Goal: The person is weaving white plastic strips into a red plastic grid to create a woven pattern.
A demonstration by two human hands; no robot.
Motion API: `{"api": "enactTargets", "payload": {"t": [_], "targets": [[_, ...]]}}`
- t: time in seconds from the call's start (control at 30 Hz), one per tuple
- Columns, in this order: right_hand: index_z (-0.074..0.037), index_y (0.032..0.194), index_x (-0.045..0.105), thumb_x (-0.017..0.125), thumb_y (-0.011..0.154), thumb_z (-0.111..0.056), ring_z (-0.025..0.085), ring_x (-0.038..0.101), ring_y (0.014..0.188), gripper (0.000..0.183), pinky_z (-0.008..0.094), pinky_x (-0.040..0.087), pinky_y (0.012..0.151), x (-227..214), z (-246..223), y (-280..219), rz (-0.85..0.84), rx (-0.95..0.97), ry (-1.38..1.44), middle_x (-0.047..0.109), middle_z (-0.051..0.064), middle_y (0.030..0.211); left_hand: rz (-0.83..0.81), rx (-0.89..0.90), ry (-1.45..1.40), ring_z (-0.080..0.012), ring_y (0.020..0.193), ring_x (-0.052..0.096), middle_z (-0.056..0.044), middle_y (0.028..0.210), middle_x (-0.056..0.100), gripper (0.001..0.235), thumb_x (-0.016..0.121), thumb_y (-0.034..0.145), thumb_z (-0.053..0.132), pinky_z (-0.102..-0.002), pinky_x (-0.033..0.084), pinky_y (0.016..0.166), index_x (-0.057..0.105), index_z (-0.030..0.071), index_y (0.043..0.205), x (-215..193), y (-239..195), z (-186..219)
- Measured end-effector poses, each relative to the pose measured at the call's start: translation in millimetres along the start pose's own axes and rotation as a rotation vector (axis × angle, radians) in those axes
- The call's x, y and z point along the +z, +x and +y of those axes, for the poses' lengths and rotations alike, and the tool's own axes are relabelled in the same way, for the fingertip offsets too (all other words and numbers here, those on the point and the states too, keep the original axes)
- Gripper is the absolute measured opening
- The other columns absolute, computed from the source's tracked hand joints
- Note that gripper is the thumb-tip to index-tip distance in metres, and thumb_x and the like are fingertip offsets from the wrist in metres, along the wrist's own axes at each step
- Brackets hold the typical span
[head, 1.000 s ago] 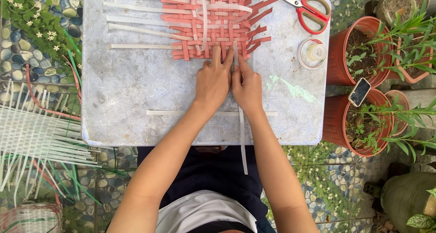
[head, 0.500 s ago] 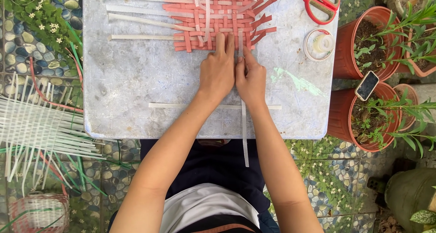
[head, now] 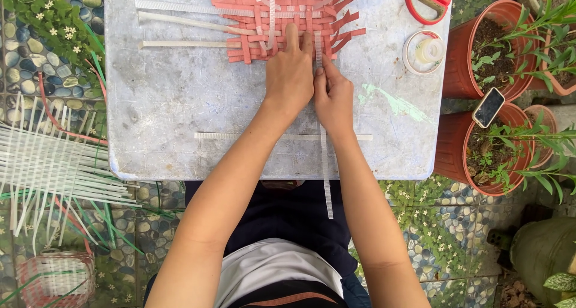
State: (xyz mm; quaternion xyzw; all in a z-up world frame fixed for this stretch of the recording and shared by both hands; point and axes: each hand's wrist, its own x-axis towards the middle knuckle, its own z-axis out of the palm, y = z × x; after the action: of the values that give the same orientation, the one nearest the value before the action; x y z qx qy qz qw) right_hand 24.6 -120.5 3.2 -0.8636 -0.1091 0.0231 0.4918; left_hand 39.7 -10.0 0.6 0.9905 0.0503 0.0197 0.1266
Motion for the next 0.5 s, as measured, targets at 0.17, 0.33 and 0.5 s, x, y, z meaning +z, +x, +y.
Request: {"api": "enactTargets", "payload": {"t": [0.17,0.33,0.5], "targets": [[0.001,0.129,0.060,0.043,0.098,-0.018,0.007,0.031,0.054,0.039,0.026,0.029,0.050,0.2,2.1,0.4,-0.008,0.022,0.009,0.035,-0.005,0.057,-0.052,-0.009,0.016,-0.0206,0.045,0.058,-0.014,0.127,0.031,0.063,0.069,0.084,0.032,-0.032,0.048,0.040,0.045,0.009,0.137,-3.7,0.1,-0.4],[-0.002,0.125,0.063,0.043,0.098,-0.016,0.007,0.029,0.055,0.036,0.026,0.028,0.051,-0.9,-0.2,0.3,-0.008,0.004,0.004,0.034,-0.005,0.058,-0.026,-0.003,0.030,-0.0205,0.047,0.059,-0.013,0.127,0.032,0.062,0.070,0.082,0.032,-0.032,0.049,0.042,0.046,0.010,0.135,-0.7,-0.2,-0.2],[-0.002,0.127,0.062,0.044,0.099,-0.017,0.007,0.028,0.055,0.037,0.026,0.027,0.050,0.3,2.5,-1.4,-0.004,-0.004,0.004,0.033,-0.005,0.058,-0.020,0.003,0.031,-0.0218,0.048,0.060,-0.013,0.125,0.032,0.062,0.068,0.083,0.031,-0.033,0.050,0.042,0.044,0.009,0.137,1.7,-2.5,-0.1]]}}
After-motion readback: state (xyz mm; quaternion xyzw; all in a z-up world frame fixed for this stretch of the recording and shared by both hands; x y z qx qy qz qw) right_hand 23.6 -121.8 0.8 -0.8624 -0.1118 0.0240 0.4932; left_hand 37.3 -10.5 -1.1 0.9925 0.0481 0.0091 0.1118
